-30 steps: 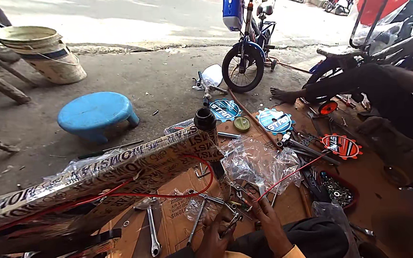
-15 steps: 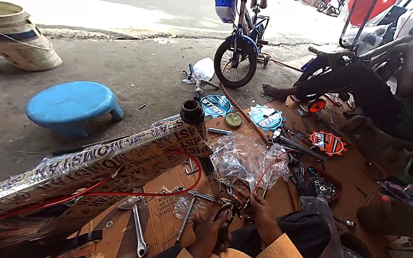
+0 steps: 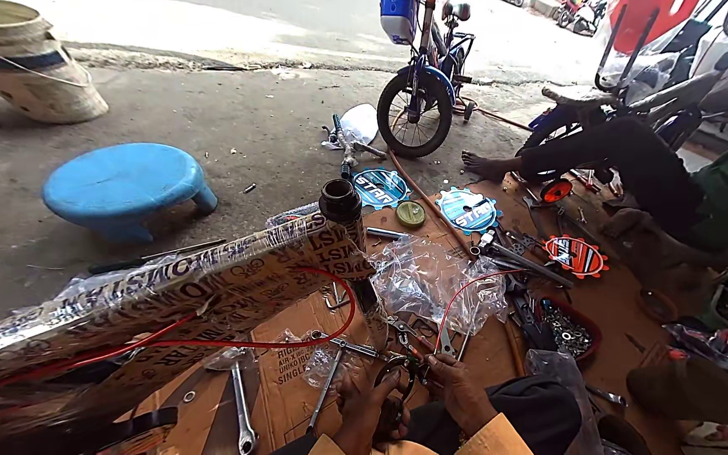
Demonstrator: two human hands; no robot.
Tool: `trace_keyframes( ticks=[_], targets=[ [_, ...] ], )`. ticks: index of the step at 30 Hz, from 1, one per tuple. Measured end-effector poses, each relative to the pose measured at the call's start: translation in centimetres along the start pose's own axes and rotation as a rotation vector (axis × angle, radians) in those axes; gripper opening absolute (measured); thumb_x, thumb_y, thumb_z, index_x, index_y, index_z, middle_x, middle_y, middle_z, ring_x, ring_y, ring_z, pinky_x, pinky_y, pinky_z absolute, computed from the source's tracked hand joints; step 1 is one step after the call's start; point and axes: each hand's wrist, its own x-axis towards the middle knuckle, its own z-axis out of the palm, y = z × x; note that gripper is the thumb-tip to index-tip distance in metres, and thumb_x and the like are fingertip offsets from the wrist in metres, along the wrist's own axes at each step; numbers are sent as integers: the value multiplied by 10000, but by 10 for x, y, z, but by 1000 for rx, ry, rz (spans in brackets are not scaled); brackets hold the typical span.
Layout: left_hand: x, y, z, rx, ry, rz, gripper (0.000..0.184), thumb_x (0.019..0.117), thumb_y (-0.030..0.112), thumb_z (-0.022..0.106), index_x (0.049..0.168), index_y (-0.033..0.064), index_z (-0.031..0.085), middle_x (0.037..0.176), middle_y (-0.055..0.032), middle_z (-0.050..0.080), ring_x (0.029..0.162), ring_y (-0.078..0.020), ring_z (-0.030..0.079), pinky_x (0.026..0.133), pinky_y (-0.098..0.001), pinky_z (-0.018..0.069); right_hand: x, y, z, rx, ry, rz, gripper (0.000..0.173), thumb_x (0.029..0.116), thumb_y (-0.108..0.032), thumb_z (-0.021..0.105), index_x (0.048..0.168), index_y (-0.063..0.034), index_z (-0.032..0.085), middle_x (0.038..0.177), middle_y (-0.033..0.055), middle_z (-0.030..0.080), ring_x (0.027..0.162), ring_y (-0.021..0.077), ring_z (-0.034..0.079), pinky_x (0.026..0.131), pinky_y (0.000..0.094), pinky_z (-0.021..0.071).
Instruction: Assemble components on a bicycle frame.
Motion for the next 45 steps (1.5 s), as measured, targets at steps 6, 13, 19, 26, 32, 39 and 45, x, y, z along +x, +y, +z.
trace_keyframes(
  ticks=[6,13,19,26,32,39,45],
  targets=[
    [-1,-1,-1,-1,3,-14,486,1051,478,493,1130,20,635,732,-189,707,594,-269,703,574,-360,598,1,0,3,45,11,6,101,985,-60,652,1044,21,661,1004,165,724,846,233,708,744,374,605],
    [2,-3,-4,-12,-10,-29,511,1049,509,482,1155,34,638,763,-193,710,627,-278,711,600,-376,608,5,2,-3,93,-109,33,254,1048,-113,555,1264,2,625,1177,172,697,981,247,701,857,391,586],
    [3,-4,-5,-21,-15,-25,484,1043,488,504,1168,41,640,762,-201,709,624,-288,712,603,-381,610,7,3,3,106,18,4,123,939,-10,695,954,-2,573,953,168,706,764,208,680,707,355,588],
    [1,-4,-5,-7,-13,-24,505,1051,507,481,1159,36,628,769,-192,717,629,-281,714,609,-379,610,5,3,1,95,-39,2,76,1016,-24,576,1052,22,623,1001,165,702,819,220,690,761,365,599],
    [1,-5,-6,-14,-19,-28,521,1055,514,469,1188,34,622,781,-197,717,642,-285,716,614,-379,611,5,3,-3,112,-111,30,196,1044,-65,540,1191,25,635,1115,176,701,933,240,700,845,379,592],
    [0,-5,-5,-26,-6,-43,503,1051,501,488,1170,32,625,770,-197,716,635,-289,718,615,-383,614,4,1,2,96,-46,40,136,1004,-53,617,1121,15,601,1037,171,706,833,221,700,753,359,598],
    [2,-5,-8,-33,-12,-20,496,1046,476,497,1145,12,641,755,-214,714,639,-312,723,632,-412,624,5,1,5,82,-22,30,70,970,-9,648,993,-2,583,936,153,696,766,216,682,715,365,595]
  ],
)
